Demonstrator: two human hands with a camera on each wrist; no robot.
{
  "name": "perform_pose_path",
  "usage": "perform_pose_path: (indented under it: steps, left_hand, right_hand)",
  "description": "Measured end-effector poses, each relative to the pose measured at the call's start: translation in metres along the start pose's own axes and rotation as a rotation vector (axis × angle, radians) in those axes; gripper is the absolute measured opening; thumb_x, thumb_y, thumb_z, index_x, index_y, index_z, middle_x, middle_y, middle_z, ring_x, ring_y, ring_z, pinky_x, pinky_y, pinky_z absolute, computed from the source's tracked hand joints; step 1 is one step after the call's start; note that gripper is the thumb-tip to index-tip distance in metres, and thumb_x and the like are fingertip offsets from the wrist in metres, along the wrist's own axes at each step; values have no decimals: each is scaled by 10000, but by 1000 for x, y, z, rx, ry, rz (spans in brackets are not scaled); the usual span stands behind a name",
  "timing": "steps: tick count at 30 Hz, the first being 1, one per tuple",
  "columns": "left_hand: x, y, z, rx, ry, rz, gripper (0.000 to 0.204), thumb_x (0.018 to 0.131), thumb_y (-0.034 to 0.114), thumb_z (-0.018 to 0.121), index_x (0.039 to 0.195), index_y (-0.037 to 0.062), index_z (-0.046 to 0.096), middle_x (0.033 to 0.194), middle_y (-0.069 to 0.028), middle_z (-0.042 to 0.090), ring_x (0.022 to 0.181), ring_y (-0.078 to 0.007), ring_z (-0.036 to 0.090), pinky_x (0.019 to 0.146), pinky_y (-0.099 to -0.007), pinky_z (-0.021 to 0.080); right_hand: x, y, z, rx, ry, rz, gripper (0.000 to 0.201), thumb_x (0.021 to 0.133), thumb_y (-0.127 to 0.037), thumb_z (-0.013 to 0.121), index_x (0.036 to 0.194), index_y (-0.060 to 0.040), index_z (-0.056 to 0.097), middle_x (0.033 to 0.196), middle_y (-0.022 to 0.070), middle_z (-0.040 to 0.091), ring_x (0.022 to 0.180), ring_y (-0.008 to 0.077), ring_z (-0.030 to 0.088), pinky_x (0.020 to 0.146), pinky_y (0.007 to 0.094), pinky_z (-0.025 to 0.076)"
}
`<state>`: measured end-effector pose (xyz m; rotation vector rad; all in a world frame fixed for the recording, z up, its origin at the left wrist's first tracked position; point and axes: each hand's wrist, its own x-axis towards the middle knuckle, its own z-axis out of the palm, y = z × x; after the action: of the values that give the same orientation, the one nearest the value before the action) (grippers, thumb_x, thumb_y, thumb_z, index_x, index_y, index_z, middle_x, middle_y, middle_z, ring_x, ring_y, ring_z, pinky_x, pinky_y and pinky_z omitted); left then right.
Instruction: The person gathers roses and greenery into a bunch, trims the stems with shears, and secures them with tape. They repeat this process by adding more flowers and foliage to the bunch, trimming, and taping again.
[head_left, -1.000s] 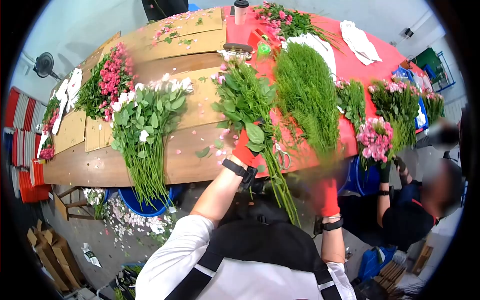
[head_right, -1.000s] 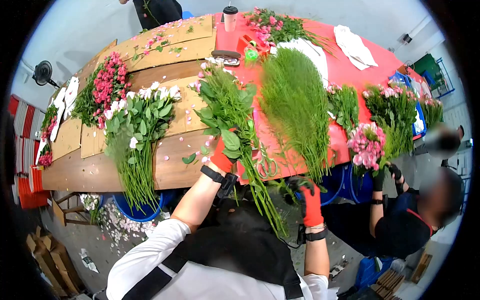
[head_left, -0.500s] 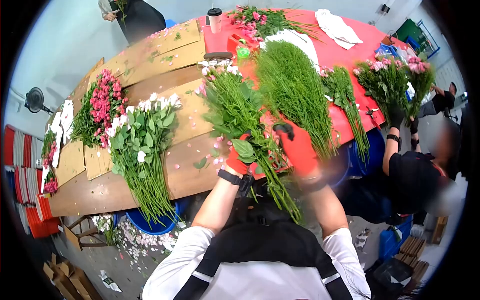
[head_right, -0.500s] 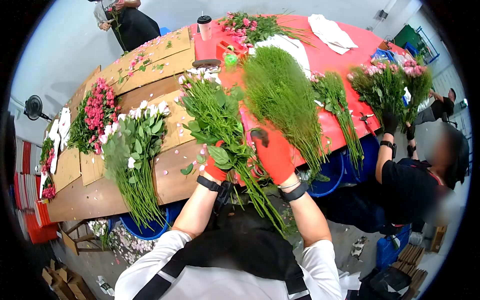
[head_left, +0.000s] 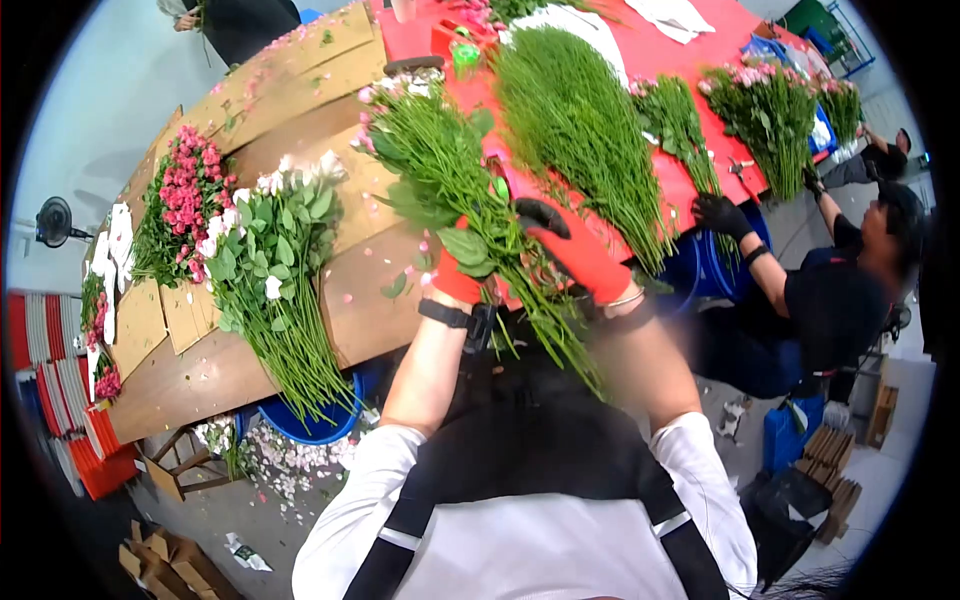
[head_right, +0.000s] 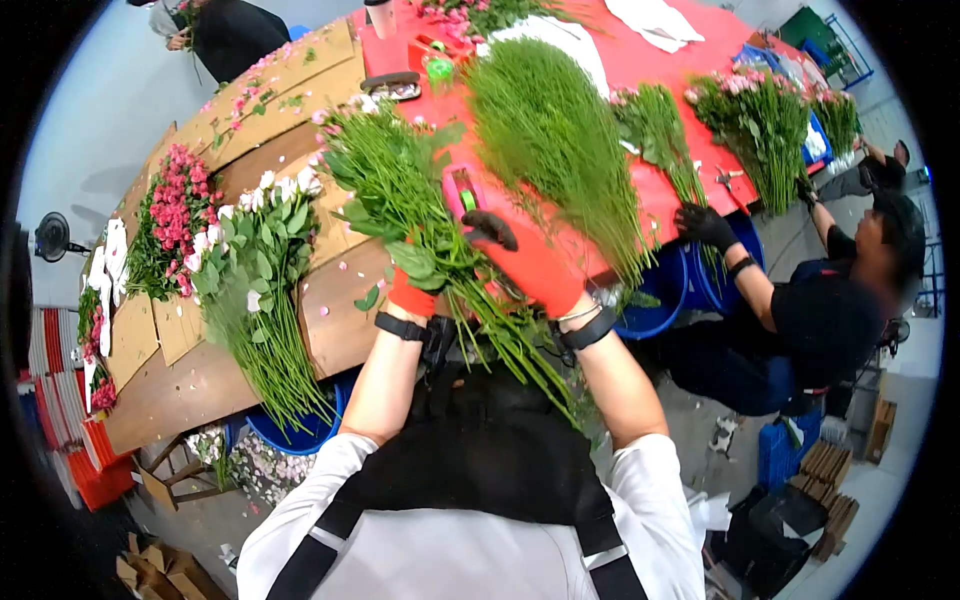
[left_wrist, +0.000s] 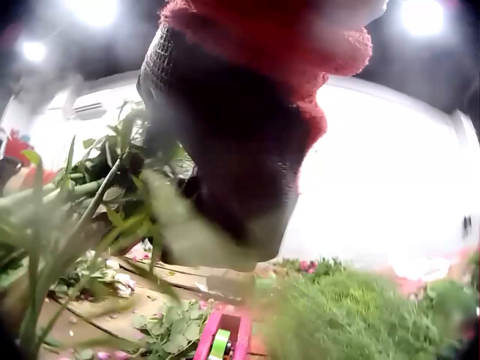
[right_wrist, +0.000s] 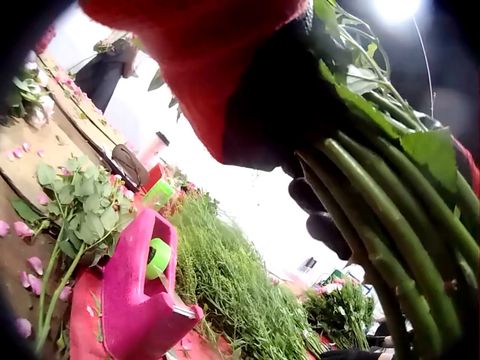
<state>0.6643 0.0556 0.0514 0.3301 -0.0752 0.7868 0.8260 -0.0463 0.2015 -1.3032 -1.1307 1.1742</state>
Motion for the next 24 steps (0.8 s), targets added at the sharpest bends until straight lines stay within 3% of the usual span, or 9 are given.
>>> perform_pose_path:
  steps: [3,6,7,10,12,16,18,20,24]
  left_hand:
    - [-1,4,20,54,154,-10,431,1026,333,358,1344,66,473,1287,-131,574,1104,-283,600,958,-429,507]
    - [1,-2,49,318,351,73,376,1022,195,394,1347,18,458,1190,-96,604,1011,-199,618,854,-348,541]
    - [-3,-12,12,765,388,178,383,1022,200,398,1354,17,454,1024,-61,621,890,-158,611,760,-315,541]
    - [-7,-6,-6,211,271,98,342,1022,254,397,1282,60,505,1101,-83,627,991,-229,619,879,-380,524]
    - [-9,-1,-3,84,185,55,316,1021,260,410,1249,75,527,1092,-79,633,984,-239,631,874,-394,539]
    - [-28,33,25,207,467,-186,248,959,150,537,1175,50,609,1071,-111,655,966,-206,645,835,-371,549]
    - [-49,75,83,1983,34,-103,251,897,91,619,1139,24,636,1065,-118,675,960,-195,650,821,-343,535]
    - [-59,83,129,1473,546,-334,325,822,48,670,1142,13,630,1110,-126,667,998,-248,641,848,-357,516]
    - [-68,72,207,2433,-196,223,536,725,151,750,1232,65,599,1257,-139,586,1143,-322,561,1024,-472,414]
  right_hand:
    - [-22,-2,-12,290,-38,126,661,853,-266,692,1386,16,422,1302,162,559,1233,238,507,1031,341,398]
    - [-41,2,8,-303,-143,81,765,780,-300,757,1392,10,419,1326,202,539,1249,273,510,1041,349,388]
    - [-46,-2,25,-344,-57,27,778,734,-297,790,1363,7,445,1224,229,590,1165,312,575,969,377,445]
    - [-39,31,37,-627,38,279,741,736,-280,790,1337,4,465,1086,240,639,1038,348,627,867,423,490]
    - [-37,36,37,-578,73,168,697,747,-258,778,1320,4,480,987,246,651,945,394,627,783,467,495]
    - [-31,48,15,-506,22,109,679,761,-245,762,1331,-4,482,984,249,648,922,389,624,779,462,489]
    - [-33,64,3,-551,33,69,669,763,-239,758,1333,-16,487,966,245,650,909,385,623,777,460,488]
    - [-33,73,-7,-640,56,74,663,762,-237,758,1335,-31,494,953,239,652,903,386,619,779,458,487]
    - [-38,31,5,-703,5,40,601,768,-246,753,1270,-10,522,955,225,648,893,407,621,774,467,490]
